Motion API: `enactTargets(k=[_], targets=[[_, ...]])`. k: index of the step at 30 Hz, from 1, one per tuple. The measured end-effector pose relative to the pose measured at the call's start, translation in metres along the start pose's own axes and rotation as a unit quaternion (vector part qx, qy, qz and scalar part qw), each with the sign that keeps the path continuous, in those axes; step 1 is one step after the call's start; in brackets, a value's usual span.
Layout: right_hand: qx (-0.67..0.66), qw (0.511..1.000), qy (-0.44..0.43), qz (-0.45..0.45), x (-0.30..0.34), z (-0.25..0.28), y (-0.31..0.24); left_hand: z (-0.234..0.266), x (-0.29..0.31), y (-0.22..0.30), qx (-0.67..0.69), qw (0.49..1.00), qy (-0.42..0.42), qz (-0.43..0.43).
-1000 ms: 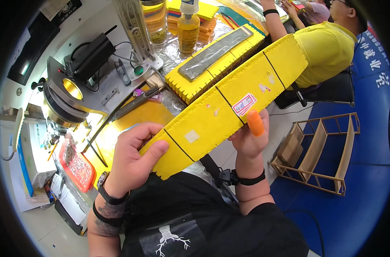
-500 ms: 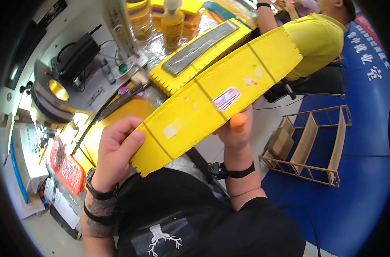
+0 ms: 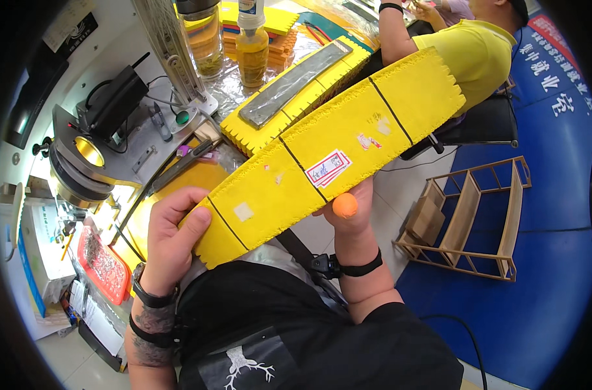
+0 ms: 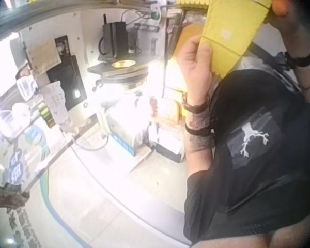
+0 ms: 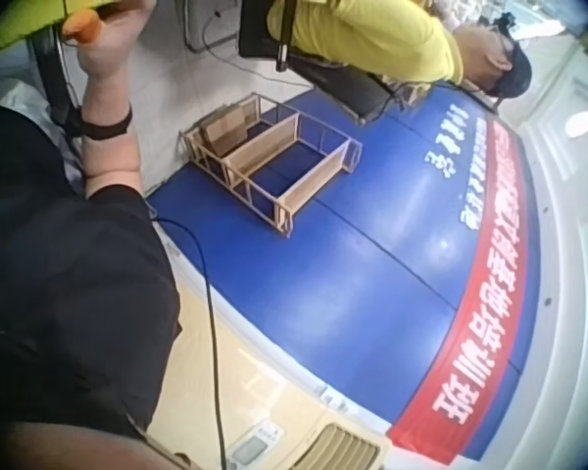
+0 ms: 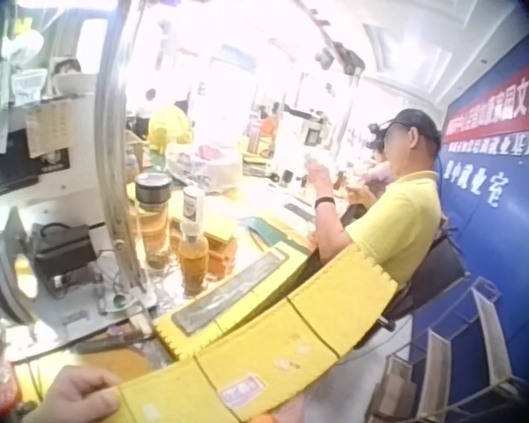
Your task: Manually assemble small metal and plastic components for electronic devices at a factory workstation.
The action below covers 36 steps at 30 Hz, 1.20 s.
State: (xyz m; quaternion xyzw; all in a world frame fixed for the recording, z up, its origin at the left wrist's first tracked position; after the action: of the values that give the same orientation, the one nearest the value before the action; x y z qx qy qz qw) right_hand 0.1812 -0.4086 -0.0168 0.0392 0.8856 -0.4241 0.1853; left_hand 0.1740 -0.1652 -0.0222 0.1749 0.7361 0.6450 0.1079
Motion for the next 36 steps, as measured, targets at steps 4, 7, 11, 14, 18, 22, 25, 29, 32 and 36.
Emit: enactTargets(k=[4, 7, 11, 14, 18, 22, 25, 29, 32, 36], targets=[[0.109, 0.99, -0.087, -0.003, -0.017, -0.018, -0.002, -0.004, 0.006, 0.033, -0.246, 0.949, 0.093, -0.173], [0.117, 0.992, -0.041, -0.002, -0.02, -0.021, 0.002, -0.04, -0.001, 0.043, -0.322, 0.93, 0.002, -0.179], [0.138, 0.988, -0.028, -0.062, -0.025, -0.012, -0.012, -0.049, -0.004, 0.046, -0.363, 0.911, -0.104, -0.166], [0.312, 0.932, -0.134, -0.128, -0.026, 0.002, -0.028, -0.012, -0.005, 0.048, 0.023, 0.983, -0.013, -0.183], [0.492, 0.834, -0.221, -0.117, -0.041, 0.009, -0.048, 0.014, 0.0, 0.056, 0.094, 0.974, 0.054, -0.198], [0.566, 0.755, -0.284, -0.172, -0.05, 0.008, -0.044, 0.0, -0.007, 0.039, 0.012, 0.997, 0.032, -0.074], [0.615, 0.725, -0.261, -0.167, -0.057, 0.004, -0.051, 0.012, 0.0, 0.024, 0.024, 0.998, 0.038, -0.054], [0.715, 0.696, -0.041, -0.038, -0.068, 0.049, -0.1, 0.021, 0.009, 0.019, -0.006, 0.991, 0.105, -0.088], [0.627, 0.775, 0.079, -0.021, -0.054, 0.096, -0.111, 0.025, 0.011, 0.01, 0.017, 0.988, 0.123, -0.09], [0.346, 0.928, 0.126, -0.046, -0.049, 0.122, -0.086, 0.031, 0.014, 0.0, 0.035, 0.991, 0.112, -0.07]])
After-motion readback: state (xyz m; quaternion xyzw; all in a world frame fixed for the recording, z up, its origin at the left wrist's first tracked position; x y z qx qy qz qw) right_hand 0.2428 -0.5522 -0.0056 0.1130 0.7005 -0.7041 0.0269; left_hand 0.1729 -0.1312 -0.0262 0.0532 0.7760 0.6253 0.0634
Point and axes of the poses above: each hand's wrist, its own x-axis away from the middle knuckle, its own z-axis out of the back of the hand, y = z × x, the point moved 9 cm from there along -x, towards the middle knuckle, and after that the axes turned 5 degrees about -y, right-handed, at the moved point
